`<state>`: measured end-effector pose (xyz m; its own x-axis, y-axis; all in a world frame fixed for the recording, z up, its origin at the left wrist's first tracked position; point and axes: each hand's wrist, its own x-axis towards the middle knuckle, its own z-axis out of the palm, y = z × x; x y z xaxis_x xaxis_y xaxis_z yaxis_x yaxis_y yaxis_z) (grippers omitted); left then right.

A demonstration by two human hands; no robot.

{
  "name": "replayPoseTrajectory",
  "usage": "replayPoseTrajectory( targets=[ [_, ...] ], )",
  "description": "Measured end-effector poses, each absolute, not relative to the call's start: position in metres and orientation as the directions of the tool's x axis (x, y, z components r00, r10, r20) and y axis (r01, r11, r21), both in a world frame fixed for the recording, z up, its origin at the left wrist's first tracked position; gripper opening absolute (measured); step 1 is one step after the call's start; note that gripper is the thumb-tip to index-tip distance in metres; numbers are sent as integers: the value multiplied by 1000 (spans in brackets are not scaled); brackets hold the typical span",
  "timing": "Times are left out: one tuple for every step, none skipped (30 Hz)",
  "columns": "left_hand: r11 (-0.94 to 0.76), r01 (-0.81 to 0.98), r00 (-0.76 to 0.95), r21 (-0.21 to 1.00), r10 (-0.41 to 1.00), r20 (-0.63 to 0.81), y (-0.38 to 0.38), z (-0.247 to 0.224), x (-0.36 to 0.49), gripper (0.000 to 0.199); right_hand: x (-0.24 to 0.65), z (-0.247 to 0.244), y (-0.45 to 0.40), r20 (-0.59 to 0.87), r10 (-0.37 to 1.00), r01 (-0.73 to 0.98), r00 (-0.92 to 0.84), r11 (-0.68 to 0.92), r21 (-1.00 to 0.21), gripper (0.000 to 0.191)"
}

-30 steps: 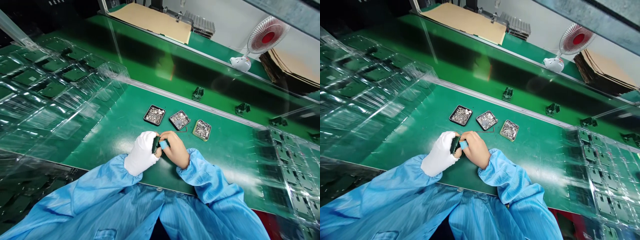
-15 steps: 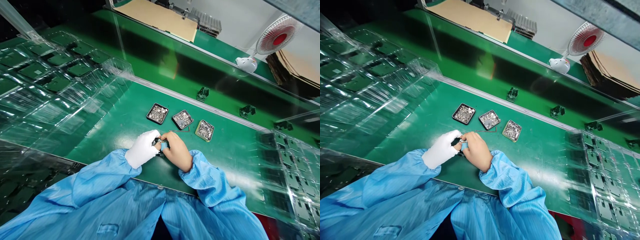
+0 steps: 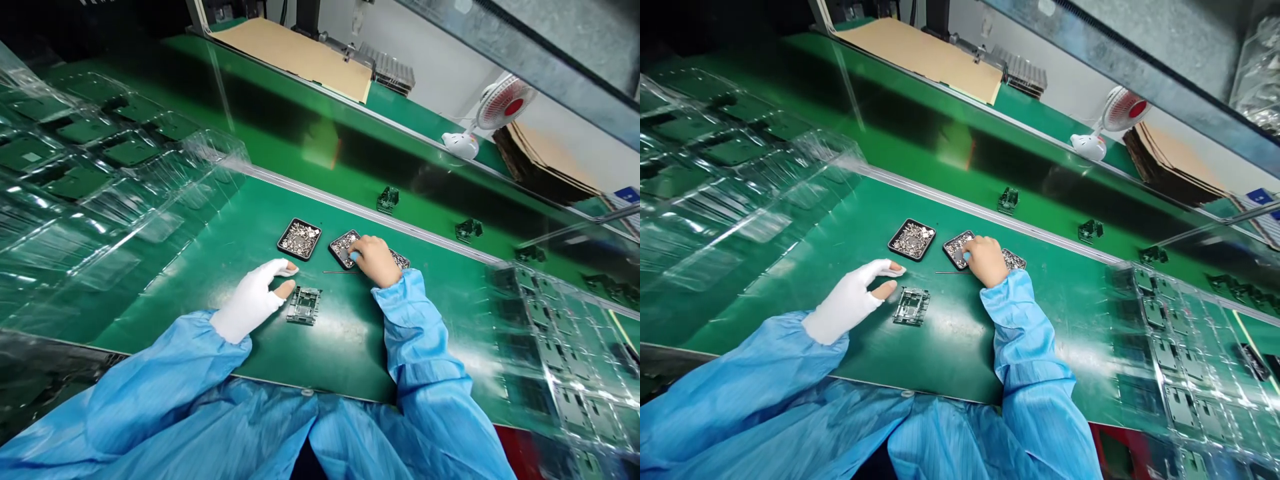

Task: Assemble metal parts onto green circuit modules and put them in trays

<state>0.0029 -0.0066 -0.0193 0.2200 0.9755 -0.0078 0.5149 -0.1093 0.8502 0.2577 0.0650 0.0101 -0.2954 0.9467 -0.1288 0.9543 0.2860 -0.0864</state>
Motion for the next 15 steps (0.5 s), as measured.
replayPoseTrajectory(
  targets=[
    [-101,523,215,847,977,-16,-5,-20,3,28,257,7,68,-141,941,950,-309,299,-85,23],
    [-97,530,212,843,977,-20,-4,-20,4,27,254,5,69,-146,937,947,-318,307,-90,22],
    [-99,536,211,839,977,-20,-4,-20,5,27,251,3,70,-151,936,947,-320,309,-89,21],
    [-101,541,209,835,978,-18,-3,-21,6,28,249,1,70,-155,936,948,-317,307,-88,19],
    [-103,545,206,832,979,-13,-3,-21,6,28,247,0,70,-156,937,949,-313,302,-88,18],
    [-107,548,203,830,979,-8,-4,-21,6,28,247,-1,70,-153,940,951,-306,295,-91,18],
    [-112,549,201,828,980,-1,-4,-21,6,27,247,-1,70,-145,944,953,-298,286,-98,18],
    [-118,547,198,828,980,9,-4,-21,6,27,249,0,71,-134,948,956,-287,274,-108,18],
    [-124,544,195,830,981,19,-4,-21,5,26,252,0,73,-120,953,957,-277,263,-121,18],
    [-133,539,192,832,981,33,-4,-21,4,25,254,1,74,-105,958,958,-267,252,-138,18],
    [-145,534,192,833,980,47,-4,-21,4,24,257,3,74,-92,962,958,-259,243,-154,17],
    [-158,528,192,834,979,64,-4,-21,4,24,258,5,74,-83,964,958,-253,238,-162,16],
    [-172,526,193,833,978,81,-5,-20,4,23,259,8,72,-68,964,953,-255,239,-189,15],
    [-186,528,193,829,977,96,-5,-18,4,22,257,11,69,-40,962,934,-270,252,-254,15],
    [-198,531,191,824,975,112,-7,-16,5,21,253,14,64,0,955,891,-297,278,-359,14]
  ],
)
